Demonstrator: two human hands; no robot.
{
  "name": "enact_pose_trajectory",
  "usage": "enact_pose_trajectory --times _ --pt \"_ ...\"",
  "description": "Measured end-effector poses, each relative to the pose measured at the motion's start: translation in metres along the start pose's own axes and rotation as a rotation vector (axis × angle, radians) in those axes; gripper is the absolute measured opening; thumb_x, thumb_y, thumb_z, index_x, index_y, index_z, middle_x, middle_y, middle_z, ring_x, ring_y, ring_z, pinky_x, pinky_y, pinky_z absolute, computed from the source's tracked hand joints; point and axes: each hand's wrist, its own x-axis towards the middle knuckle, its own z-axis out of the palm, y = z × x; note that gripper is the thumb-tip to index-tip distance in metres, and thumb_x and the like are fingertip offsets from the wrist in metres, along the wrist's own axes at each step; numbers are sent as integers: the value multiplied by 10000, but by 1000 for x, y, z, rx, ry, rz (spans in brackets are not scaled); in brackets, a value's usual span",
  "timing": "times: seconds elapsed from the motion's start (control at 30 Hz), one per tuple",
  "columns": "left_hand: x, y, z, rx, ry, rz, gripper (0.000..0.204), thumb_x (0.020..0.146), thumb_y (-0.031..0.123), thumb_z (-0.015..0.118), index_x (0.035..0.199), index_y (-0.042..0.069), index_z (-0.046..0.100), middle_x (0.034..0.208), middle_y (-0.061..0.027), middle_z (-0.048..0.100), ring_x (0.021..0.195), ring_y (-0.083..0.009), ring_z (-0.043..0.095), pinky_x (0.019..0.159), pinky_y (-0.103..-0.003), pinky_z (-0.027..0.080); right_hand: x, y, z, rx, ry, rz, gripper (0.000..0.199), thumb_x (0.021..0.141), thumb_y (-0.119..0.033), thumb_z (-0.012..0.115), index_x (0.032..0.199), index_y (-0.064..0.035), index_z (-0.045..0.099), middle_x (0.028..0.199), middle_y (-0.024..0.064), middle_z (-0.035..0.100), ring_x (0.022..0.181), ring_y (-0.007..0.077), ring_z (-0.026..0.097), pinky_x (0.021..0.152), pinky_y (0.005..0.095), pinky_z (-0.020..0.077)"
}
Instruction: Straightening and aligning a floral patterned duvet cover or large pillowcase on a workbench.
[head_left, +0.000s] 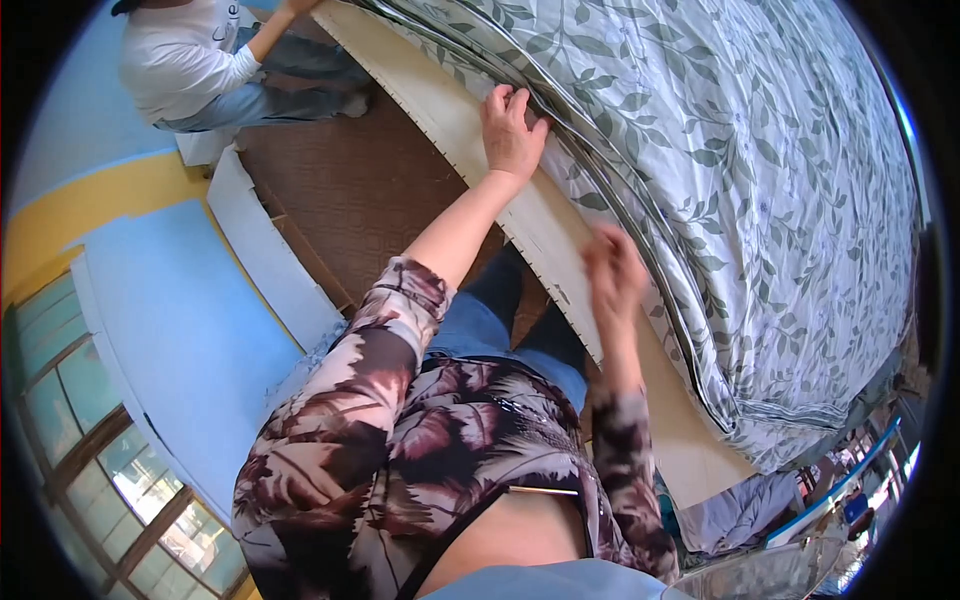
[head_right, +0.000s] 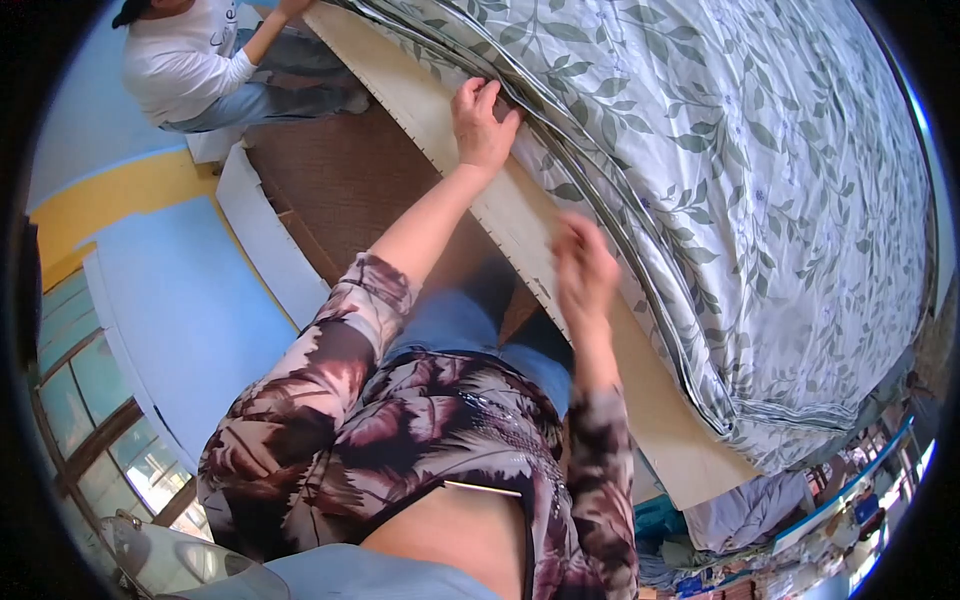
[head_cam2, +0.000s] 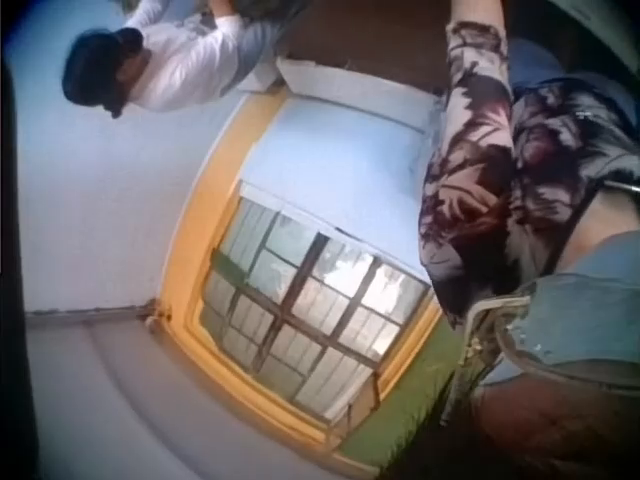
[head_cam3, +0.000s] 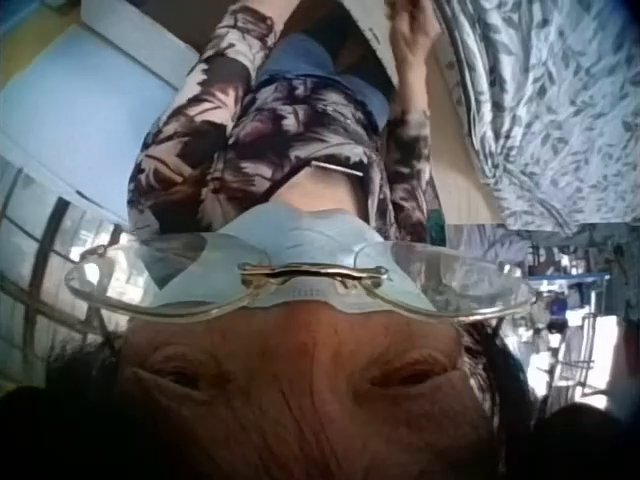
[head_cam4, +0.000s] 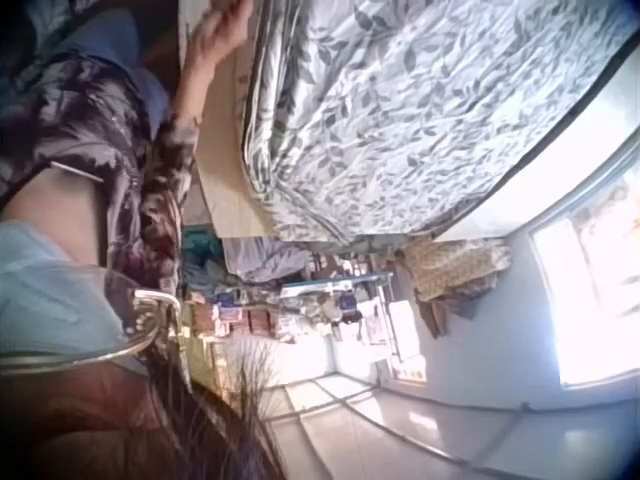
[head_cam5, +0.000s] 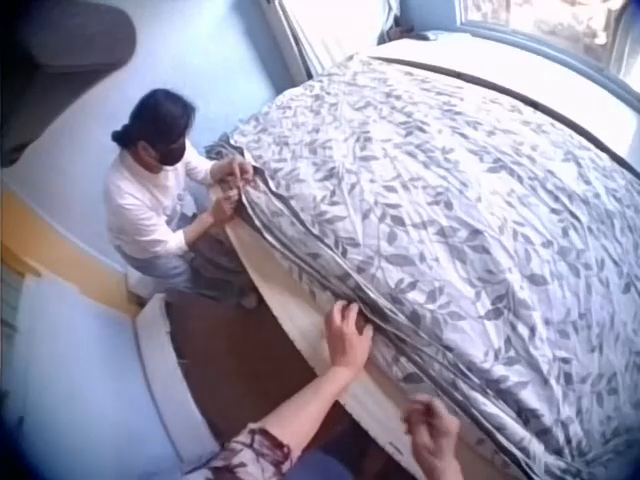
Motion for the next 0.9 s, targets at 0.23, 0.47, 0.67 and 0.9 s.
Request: enact_pose_trajectory --times 0.23,0.47,0.67,0.9 --pt "48 -66 -21 -421 -269 -97 312 741 55 768 1037 37 672 1077 -105 594 833 -257 644 765 -373 543 168 32 124 -203 95 -484 117 964 -70 618 1053 -16 671 776 77 630 663 121 632 592 265 495" --pt "64 -57 -28 -433 -289 -37 206 789 5 741 988 39 699 963 -50 636 767 -173 661 683 -289 555 188 24 119 32 -57 -50 146 1000 -79 578 1092 -23 677 837 31 650 614 80 599 570 237 492" --pt "70 -60 -24 -225 -283 228 191 780 37 741 964 49 691 911 -64 623 783 -228 665 683 -327 557 192 21 114 147 -59 77 141 1000 -73 576 1082 -23 680 820 29 657 603 72 591 554 227 483" --pt "87 -70 -14 -57 -285 627 67 790 46 681 825 73 630 894 -74 605 797 -264 658 677 -362 554 192 22 111 136 -71 7 128 993 -60 587 1072 -20 679 788 22 659 588 66 577 545 222 474"
